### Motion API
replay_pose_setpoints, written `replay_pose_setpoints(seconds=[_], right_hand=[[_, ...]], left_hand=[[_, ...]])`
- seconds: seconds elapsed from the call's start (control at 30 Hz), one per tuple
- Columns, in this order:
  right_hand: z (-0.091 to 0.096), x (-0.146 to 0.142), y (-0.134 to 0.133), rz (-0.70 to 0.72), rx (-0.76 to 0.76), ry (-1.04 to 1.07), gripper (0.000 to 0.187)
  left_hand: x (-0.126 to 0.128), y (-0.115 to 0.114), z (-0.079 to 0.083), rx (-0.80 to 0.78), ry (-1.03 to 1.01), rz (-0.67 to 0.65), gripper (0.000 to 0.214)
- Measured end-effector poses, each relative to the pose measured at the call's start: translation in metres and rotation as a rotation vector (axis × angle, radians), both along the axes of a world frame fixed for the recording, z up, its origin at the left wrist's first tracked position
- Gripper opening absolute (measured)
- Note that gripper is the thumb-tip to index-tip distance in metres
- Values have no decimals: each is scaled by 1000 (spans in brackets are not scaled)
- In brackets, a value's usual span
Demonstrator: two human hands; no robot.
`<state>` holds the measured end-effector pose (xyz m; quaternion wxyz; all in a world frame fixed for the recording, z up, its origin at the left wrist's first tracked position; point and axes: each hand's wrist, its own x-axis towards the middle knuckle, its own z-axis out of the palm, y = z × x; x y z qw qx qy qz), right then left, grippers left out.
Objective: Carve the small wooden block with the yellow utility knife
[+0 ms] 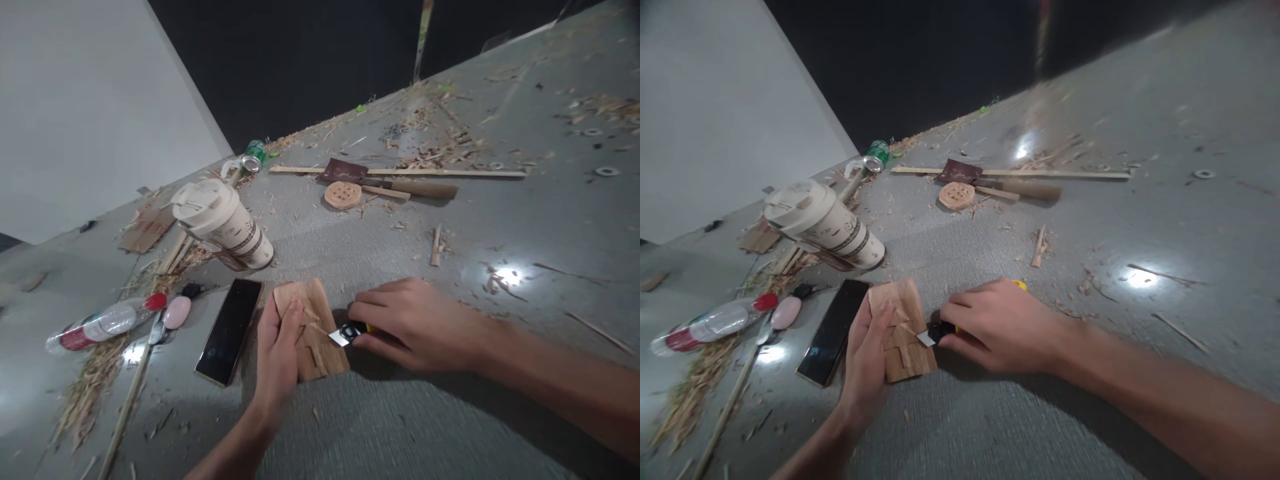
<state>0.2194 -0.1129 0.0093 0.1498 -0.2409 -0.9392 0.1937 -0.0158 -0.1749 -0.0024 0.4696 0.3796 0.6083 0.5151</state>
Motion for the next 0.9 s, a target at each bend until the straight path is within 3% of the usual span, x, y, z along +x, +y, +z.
replay_pose_setpoints(seconds=[0.13,0.37,0.6,0.67,0.77,0.83,0.9], right_hand=[[1,1,0,-15,114,21,45],[7,3,1,-117,320,98,45],[11,1,-2,-165,389,95,42],[10,8,7,-268,396,114,41],[8,26,28,-602,409,177,43],[6,35,39,-715,388,212,44],[5,37,41,-657,325,202,43]], left_hand=[[-2,-1,-3,-11,-25,0,41],[0,0,5,-70,-97,8,49],[-6,2,6,-15,-91,-74,48],[-6,-4,5,-27,-105,-170,47],[-3,-14,3,-58,-136,-352,45],[0,-16,4,-66,-140,-349,43],[2,-13,6,-80,-131,-237,42]])
